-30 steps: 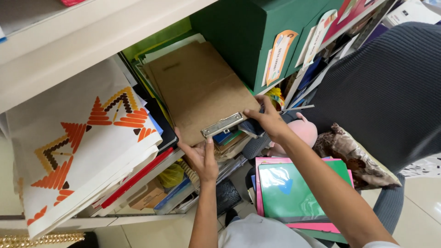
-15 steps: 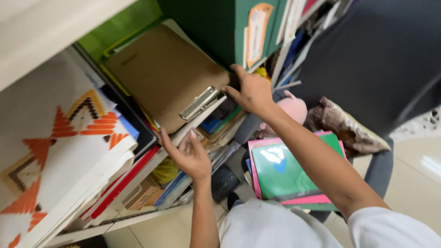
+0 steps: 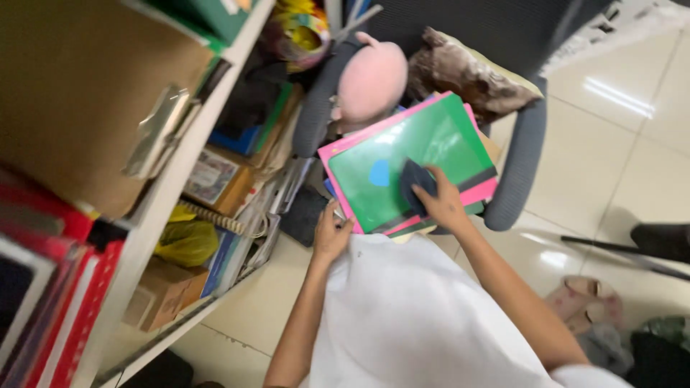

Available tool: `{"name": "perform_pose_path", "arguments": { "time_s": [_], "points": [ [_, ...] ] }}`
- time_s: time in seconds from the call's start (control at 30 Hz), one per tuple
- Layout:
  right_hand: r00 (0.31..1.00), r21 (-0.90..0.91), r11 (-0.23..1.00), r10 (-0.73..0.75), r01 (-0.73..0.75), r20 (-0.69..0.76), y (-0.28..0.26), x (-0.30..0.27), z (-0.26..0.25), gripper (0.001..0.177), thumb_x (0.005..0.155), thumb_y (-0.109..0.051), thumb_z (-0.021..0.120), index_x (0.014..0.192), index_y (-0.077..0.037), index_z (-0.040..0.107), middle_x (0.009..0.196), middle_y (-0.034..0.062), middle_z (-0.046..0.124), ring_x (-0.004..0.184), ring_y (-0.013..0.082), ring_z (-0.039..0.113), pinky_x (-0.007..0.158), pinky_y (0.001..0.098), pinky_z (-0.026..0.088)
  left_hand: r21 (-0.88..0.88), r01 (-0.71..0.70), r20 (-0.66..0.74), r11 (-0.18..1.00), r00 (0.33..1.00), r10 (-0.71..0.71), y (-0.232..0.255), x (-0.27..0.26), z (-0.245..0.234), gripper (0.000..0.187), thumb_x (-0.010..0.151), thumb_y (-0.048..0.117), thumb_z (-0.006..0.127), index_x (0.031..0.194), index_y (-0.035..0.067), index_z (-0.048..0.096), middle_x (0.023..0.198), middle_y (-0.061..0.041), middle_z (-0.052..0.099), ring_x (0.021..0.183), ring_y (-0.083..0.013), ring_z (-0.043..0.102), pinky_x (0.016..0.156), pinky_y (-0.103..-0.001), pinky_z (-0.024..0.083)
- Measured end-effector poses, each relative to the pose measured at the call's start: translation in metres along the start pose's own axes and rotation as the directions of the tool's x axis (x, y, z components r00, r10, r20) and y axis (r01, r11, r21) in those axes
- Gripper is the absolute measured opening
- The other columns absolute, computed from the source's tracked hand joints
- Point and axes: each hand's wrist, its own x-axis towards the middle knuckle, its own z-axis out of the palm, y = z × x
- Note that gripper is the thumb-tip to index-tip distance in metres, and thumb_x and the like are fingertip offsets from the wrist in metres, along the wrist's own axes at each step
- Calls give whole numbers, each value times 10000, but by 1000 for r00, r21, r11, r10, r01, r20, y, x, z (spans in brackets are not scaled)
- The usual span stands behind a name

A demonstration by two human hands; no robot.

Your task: The person cleans the covers of several files and folders using a dark cloth. They wipe the surfaces of green, pink, and brown folders, then place them onto a nearby shelf. The person repeats this process for multiple items, handling them one at a time.

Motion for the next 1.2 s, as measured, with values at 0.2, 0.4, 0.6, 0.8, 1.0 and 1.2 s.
{"name": "perform_pose_path", "arguments": {
  "time_s": [0.2, 0.4, 0.6, 0.8, 1.0, 1.2],
  "points": [
    [729, 359, 677, 684, -642, 14, 81, -109, -31, 555, 884, -215, 717, 1397, -100, 540, 1011, 183, 710, 726, 250, 679, 537, 399, 521, -247, 466, 331, 850, 865, -377, -65, 5, 70, 775, 879, 261, 795, 1498, 12, 400, 1414, -169, 576, 1223, -197, 596, 955, -338, 519],
    [717, 349, 702, 688, -621, -109, 107, -146, -44, 555, 898, -194, 706, 1413, -83, 529, 935, 150, 684, 694, 199, 659, 511, 353, 510, -498, 613, 318, 614, 788, -528, -63, 22, 100, 687, 861, 242, 757, 1441, 11, 470, 1266, -155, 634, 1074, -221, 587, 882, -353, 469],
    [807, 176, 827, 560, -534, -185, 131, -158, -50, 579, 904, -249, 741, 1416, -69, 539, 886, 156, 697, 739, 232, 664, 668, 382, 530, -530, 626, 235, 572, 757, -610, -44, 27, 96, 563, 870, 181, 750, 1354, 2, 524, 1222, -107, 662, 1060, -158, 631, 902, -298, 497],
    [779, 60, 801, 595, -596, -196, 134, -179, -62, 589, 898, -270, 741, 1426, -95, 546, 821, 188, 691, 718, 286, 670, 687, 413, 522, -679, 659, 407, 324, 705, -581, -14, 27, 83, 478, 869, 187, 748, 1284, 19, 579, 1076, -96, 653, 892, -179, 663, 707, -316, 542],
    [762, 25, 796, 587, -605, -272, 138, -217, -51, 608, 889, -296, 764, 1418, -85, 554, 880, 198, 700, 767, 314, 678, 726, 430, 532, -675, 648, 290, 353, 672, -681, -34, 23, 94, 516, 821, 142, 810, 1246, 116, 517, 991, -13, 652, 891, -160, 672, 693, -323, 575],
    [694, 27, 719, 679, -695, -239, 121, -259, -22, 601, 893, -294, 735, 1434, -111, 549, 954, 209, 729, 841, 341, 717, 754, 437, 551, -440, 717, 431, 540, 697, -574, 18, 34, 60, 476, 849, 237, 786, 1258, 61, 615, 991, -27, 695, 834, -151, 628, 605, -319, 491]
  ]
}}
